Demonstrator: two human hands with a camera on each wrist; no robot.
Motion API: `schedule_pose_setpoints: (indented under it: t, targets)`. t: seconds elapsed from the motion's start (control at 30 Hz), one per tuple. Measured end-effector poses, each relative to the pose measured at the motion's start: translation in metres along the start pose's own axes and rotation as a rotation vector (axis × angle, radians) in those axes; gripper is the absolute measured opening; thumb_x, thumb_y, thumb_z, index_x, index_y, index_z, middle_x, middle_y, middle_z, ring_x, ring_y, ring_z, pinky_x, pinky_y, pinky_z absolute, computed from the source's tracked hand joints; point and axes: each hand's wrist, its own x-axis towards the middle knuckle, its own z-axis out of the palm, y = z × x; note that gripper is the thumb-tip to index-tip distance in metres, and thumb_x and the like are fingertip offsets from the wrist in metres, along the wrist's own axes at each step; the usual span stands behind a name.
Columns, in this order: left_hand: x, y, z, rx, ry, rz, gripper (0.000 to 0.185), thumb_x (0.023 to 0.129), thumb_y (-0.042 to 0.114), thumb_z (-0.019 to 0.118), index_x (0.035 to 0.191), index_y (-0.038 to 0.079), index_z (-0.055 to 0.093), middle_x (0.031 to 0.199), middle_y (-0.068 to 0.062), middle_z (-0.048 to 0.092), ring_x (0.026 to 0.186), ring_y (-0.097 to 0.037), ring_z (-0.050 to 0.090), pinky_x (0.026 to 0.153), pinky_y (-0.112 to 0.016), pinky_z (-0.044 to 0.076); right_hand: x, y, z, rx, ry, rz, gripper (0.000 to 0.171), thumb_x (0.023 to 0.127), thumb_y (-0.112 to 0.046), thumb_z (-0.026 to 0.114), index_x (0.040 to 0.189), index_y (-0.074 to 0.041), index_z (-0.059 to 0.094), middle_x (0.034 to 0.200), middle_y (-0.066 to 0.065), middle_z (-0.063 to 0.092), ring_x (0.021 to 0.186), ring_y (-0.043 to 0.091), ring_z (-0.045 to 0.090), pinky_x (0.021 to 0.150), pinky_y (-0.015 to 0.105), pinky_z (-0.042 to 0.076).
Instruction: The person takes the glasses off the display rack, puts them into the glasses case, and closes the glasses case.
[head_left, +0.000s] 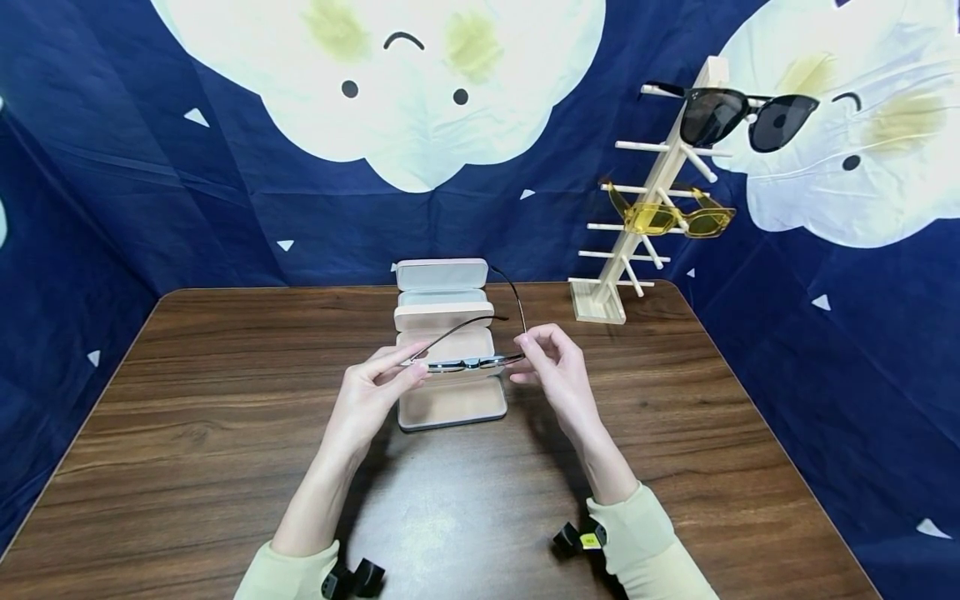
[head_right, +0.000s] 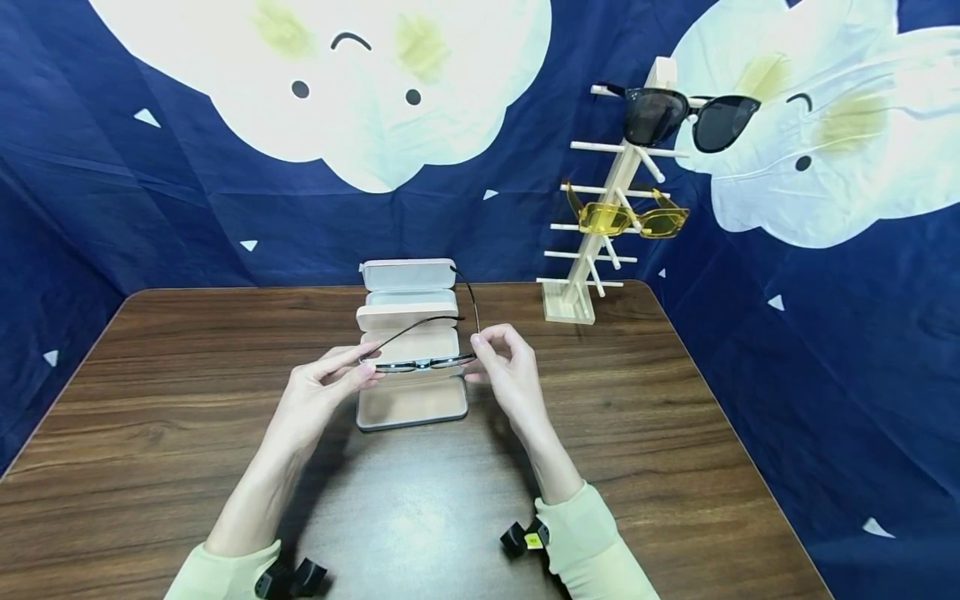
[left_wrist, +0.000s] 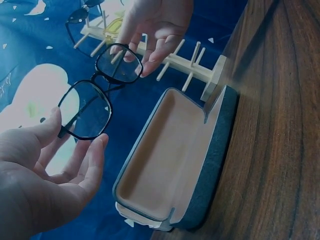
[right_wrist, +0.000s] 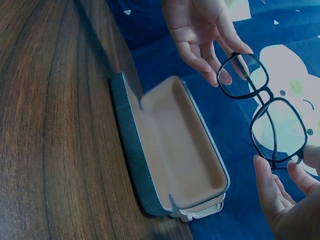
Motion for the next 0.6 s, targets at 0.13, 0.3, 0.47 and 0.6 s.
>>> schedule_pose_setpoints:
  t: [0.13,0.3,0.47,0.6]
  targets:
    - [0.0004,-0.0007,-0.0004,0.003,-0.001,0.007,0.041,0.096,0.014,0.074,0.135,0.005,0.067,0.117,0.008,0.067,0.099,-0.012,0.075,0.089,-0.025,0.061,0.0001,-0.0004,0.0005,0.005,0.006,0.003,0.020,0.104,-0.016,0.061,0.117,-0.001,0.057,0.109,0.003,0.065,0.076,0.016,0.076,0.069,0.036,0.065]
    - [0.0009,-0.0017,-0.0008,0.009,-0.011,0.010,0.041,0.096,0.016,0.074,0.135,0.005,0.068,0.120,0.004,0.068,0.100,-0.011,0.074,0.090,-0.025,0.061,0.0008,-0.0013,0.0007,0.000,0.006,0.007,0.030,0.104,-0.015,0.060,0.131,-0.001,0.056,0.115,0.007,0.062,0.075,0.016,0.076,0.071,0.041,0.065]
    - [0.0012,-0.0026,-0.0006,0.021,-0.026,0.010,0.040,0.097,0.017,0.073,0.134,0.005,0.068,0.129,-0.011,0.066,0.100,-0.005,0.072,0.092,-0.024,0.060,0.0010,0.0002,-0.0006,-0.007,-0.011,-0.007,0.033,0.105,-0.016,0.059,0.135,-0.003,0.058,0.121,0.012,0.060,0.077,0.015,0.076,0.069,0.033,0.065]
    - [0.0018,-0.0035,-0.0005,0.021,-0.034,0.009,0.040,0.098,0.017,0.072,0.135,0.002,0.067,0.134,-0.015,0.064,0.101,-0.003,0.071,0.093,-0.024,0.060,0.0011,0.0013,-0.0011,-0.015,-0.019,-0.015,0.034,0.106,-0.017,0.059,0.137,-0.005,0.059,0.124,0.017,0.059,0.077,0.014,0.076,0.069,0.031,0.065]
